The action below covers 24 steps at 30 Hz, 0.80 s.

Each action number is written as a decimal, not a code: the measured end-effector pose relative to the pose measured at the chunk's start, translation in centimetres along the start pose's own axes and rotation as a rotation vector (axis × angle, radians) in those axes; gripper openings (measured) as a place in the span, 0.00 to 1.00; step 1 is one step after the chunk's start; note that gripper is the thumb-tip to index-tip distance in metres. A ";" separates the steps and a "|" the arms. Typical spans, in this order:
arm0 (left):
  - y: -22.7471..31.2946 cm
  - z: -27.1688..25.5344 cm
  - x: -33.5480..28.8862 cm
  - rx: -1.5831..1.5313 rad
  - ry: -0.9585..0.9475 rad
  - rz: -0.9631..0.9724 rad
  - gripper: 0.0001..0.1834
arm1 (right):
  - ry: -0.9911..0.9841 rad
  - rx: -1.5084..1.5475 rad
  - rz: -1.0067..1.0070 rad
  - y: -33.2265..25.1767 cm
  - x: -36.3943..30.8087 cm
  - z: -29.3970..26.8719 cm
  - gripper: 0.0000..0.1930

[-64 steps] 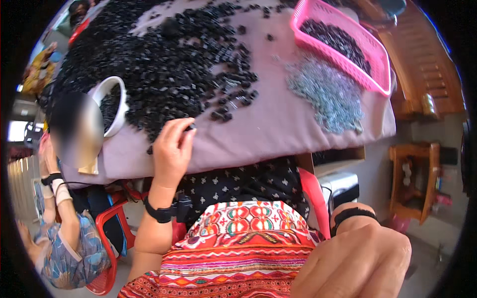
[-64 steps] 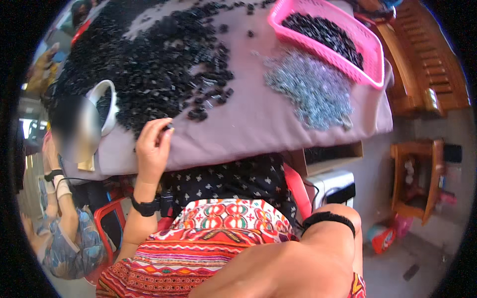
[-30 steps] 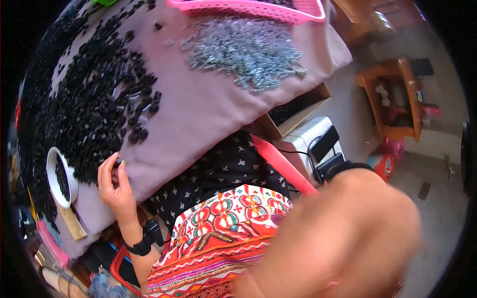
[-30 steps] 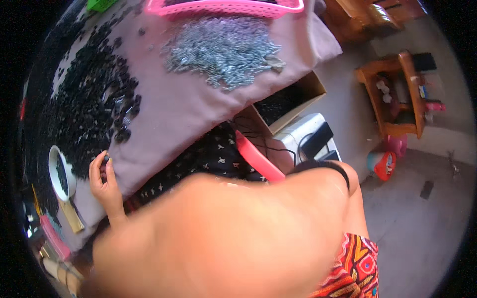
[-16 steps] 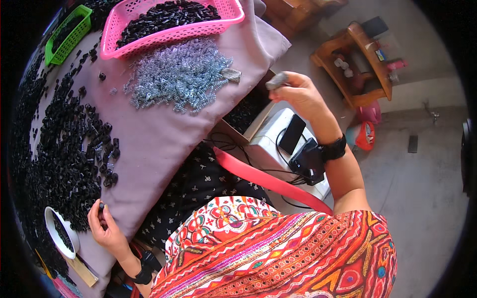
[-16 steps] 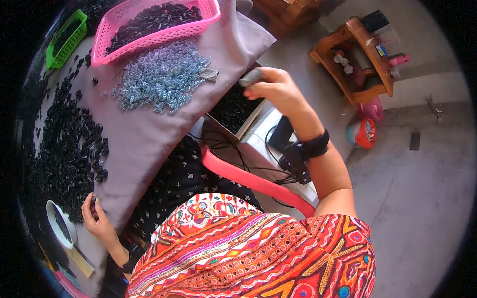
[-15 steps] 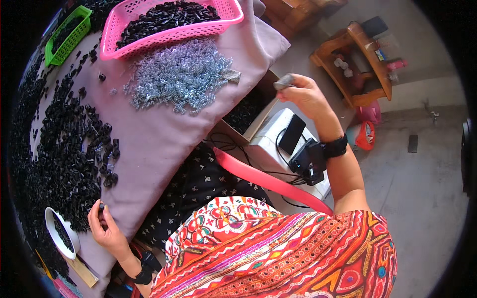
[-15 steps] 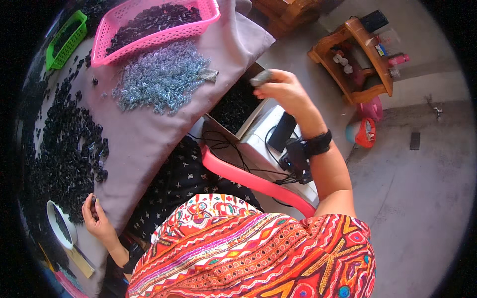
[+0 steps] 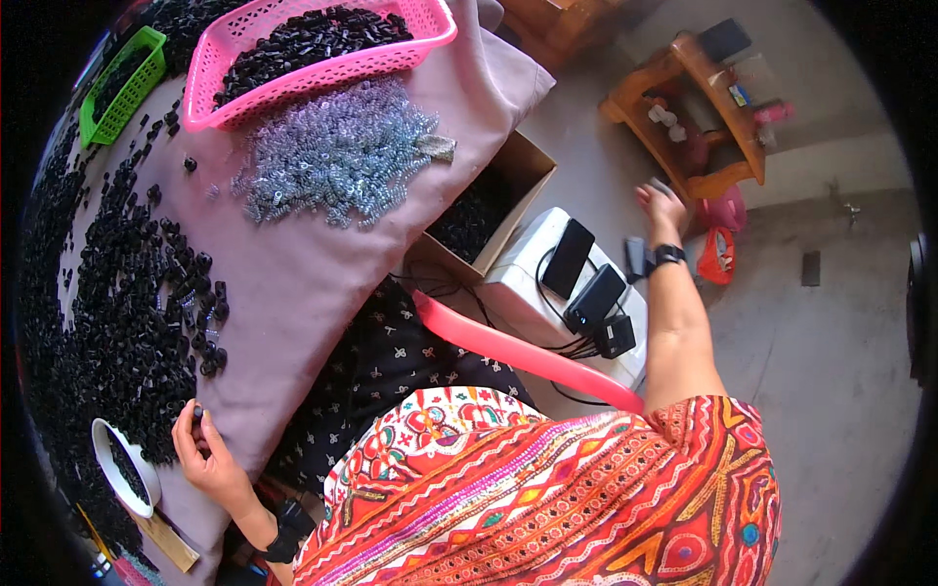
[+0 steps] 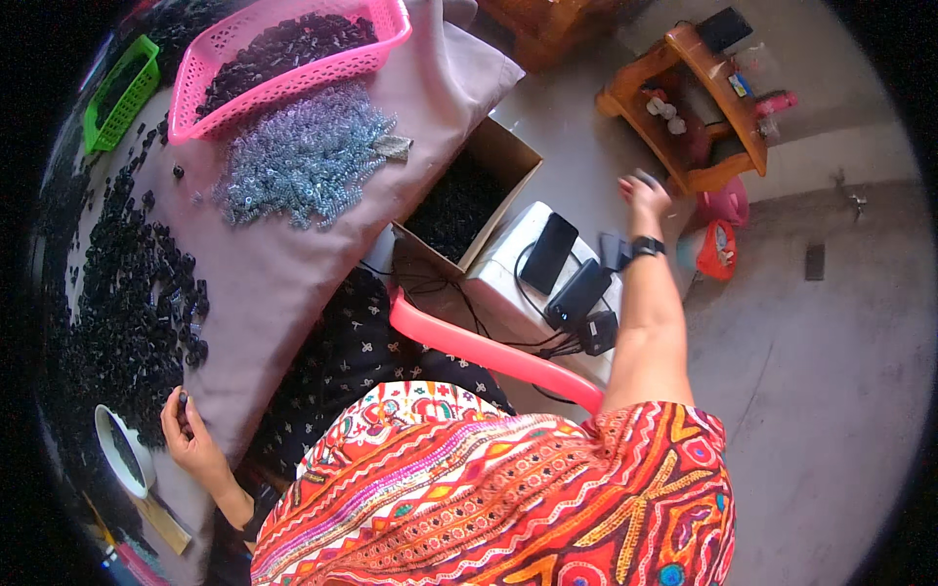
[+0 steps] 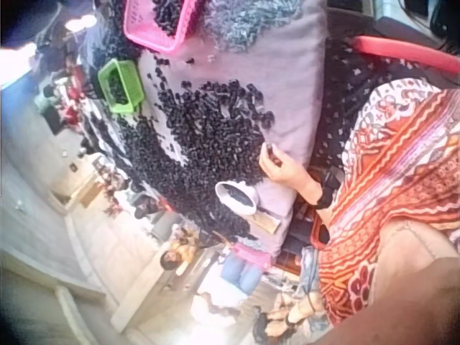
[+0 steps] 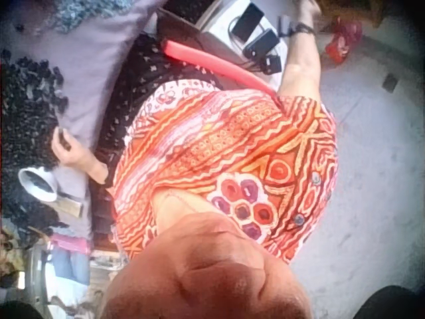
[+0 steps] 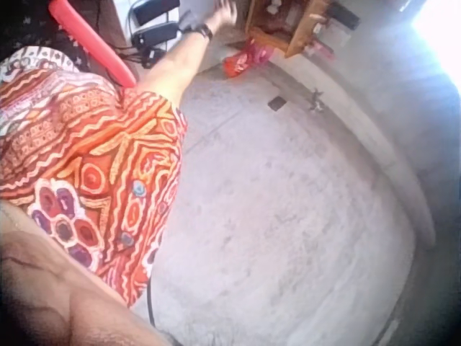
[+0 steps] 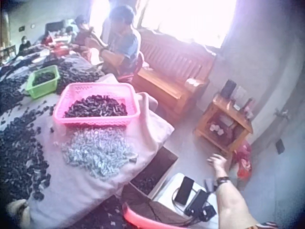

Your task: Sorting and inspecting small black plastic components at a work table with several other workers.

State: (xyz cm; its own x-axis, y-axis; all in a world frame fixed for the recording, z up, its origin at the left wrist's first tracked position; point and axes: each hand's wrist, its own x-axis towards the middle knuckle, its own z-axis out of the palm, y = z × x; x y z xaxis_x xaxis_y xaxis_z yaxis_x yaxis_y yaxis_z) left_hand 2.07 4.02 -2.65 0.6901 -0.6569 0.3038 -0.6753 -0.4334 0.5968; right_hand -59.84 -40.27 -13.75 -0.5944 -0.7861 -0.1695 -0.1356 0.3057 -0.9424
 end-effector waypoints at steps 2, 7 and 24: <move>-0.2 0.6 0.4 -0.027 -0.013 -0.001 0.12 | -0.061 0.067 -0.112 -1.9 -2.6 5.3 0.13; -0.8 1.8 1.2 -0.099 -0.024 0.001 0.12 | -0.445 0.343 -0.568 -12.7 -15.5 13.9 0.08; 1.3 -0.6 -1.2 -0.204 0.152 0.153 0.14 | -1.386 -0.307 -1.313 -13.4 -47.9 26.2 0.06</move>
State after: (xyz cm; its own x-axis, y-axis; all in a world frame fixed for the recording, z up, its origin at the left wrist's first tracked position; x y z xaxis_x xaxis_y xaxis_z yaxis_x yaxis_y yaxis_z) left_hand 0.50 4.59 -1.82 0.6256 -0.5985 0.5004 -0.7190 -0.1934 0.6675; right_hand -8.76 -20.75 -0.53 0.9028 -0.3331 0.2719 -0.1103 -0.7906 -0.6023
